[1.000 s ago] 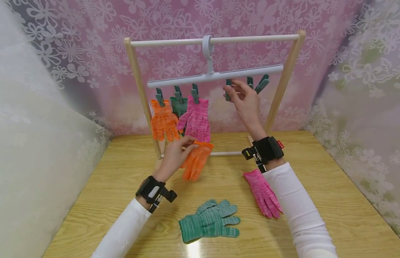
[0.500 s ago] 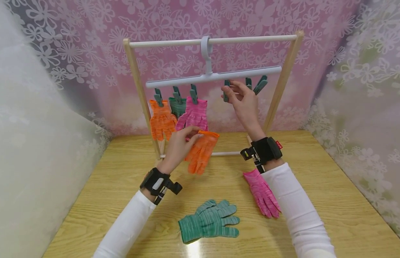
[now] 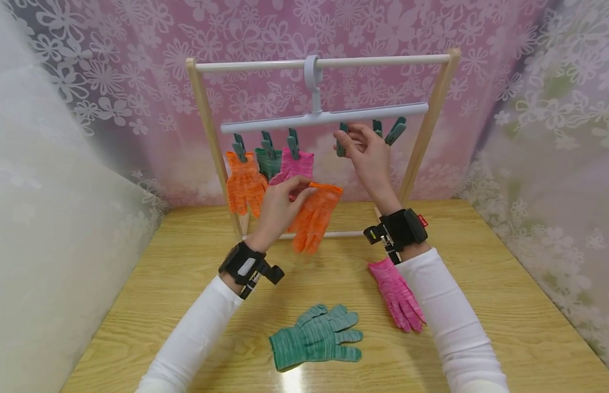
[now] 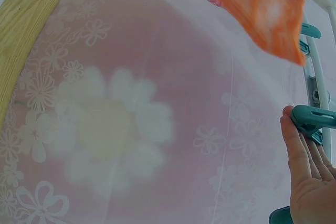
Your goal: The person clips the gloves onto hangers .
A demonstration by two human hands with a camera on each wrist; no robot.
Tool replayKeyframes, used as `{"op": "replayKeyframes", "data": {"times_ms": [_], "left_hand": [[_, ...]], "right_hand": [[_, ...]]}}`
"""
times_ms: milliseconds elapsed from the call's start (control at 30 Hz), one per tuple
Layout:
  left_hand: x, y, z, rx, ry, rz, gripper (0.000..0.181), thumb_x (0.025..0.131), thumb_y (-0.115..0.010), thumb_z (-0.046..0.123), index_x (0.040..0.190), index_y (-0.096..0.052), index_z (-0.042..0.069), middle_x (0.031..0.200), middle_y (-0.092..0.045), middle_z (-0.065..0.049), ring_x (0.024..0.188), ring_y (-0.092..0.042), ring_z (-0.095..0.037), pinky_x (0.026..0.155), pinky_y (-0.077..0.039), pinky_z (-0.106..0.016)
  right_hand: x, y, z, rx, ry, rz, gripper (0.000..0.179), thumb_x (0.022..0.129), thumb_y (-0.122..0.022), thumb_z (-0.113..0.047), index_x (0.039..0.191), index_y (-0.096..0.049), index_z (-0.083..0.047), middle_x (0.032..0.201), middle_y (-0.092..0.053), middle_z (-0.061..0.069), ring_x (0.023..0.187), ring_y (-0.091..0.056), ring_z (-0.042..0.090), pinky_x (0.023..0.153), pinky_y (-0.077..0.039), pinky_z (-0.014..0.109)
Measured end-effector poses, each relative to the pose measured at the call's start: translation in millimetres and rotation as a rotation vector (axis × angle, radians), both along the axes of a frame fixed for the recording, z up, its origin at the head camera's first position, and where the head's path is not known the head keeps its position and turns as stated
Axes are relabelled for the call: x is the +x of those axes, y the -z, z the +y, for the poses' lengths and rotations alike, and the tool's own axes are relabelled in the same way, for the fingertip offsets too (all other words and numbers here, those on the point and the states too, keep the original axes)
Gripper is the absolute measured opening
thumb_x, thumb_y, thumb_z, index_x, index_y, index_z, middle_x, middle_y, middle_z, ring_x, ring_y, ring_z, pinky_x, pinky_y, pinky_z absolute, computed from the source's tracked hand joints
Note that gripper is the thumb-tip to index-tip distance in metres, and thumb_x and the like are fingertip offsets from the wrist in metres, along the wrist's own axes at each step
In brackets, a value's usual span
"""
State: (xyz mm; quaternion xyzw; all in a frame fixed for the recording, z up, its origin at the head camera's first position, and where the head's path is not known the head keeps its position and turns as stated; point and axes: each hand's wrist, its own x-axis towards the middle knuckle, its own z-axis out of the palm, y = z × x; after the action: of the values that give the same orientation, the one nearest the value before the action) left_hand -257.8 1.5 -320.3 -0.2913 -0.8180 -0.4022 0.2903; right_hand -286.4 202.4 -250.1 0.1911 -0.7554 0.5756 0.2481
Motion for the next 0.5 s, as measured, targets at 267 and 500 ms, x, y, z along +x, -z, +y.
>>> {"op": "replayKeyframes", "data": {"times_ms": [267, 500], "left_hand": [[-4.8, -12.4, 14.6, 0.095, 0.005, -0.049, 0.024, 0.100, -0.066, 0.026, 0.114, -0.074, 0.009, 0.094, -0.077, -0.006, 0.079, -0.071, -0.015, 0.062, -0.050, -0.020], [-8.8, -16.1, 22.3, 0.140, 0.018, -0.110, 0.025, 0.101, -0.064, 0.028, 0.117, -0.073, 0.010, 0.100, -0.077, -0.005, 0.085, -0.071, -0.015, 0.065, -0.051, -0.020]], "right_hand": [[0.9, -2.8, -3.9, -0.001, 0.059, 0.003, 0.041, 0.098, -0.070, -0.028, 0.129, -0.064, -0.001, 0.112, -0.076, 0.009, 0.090, -0.072, 0.001, 0.086, -0.058, 0.024], [1.3, -3.2, -8.0, -0.001, 0.108, 0.025, 0.039, 0.097, -0.071, -0.029, 0.124, -0.067, -0.001, 0.110, -0.077, 0.008, 0.087, -0.072, 0.000, 0.086, -0.059, 0.028]]}}
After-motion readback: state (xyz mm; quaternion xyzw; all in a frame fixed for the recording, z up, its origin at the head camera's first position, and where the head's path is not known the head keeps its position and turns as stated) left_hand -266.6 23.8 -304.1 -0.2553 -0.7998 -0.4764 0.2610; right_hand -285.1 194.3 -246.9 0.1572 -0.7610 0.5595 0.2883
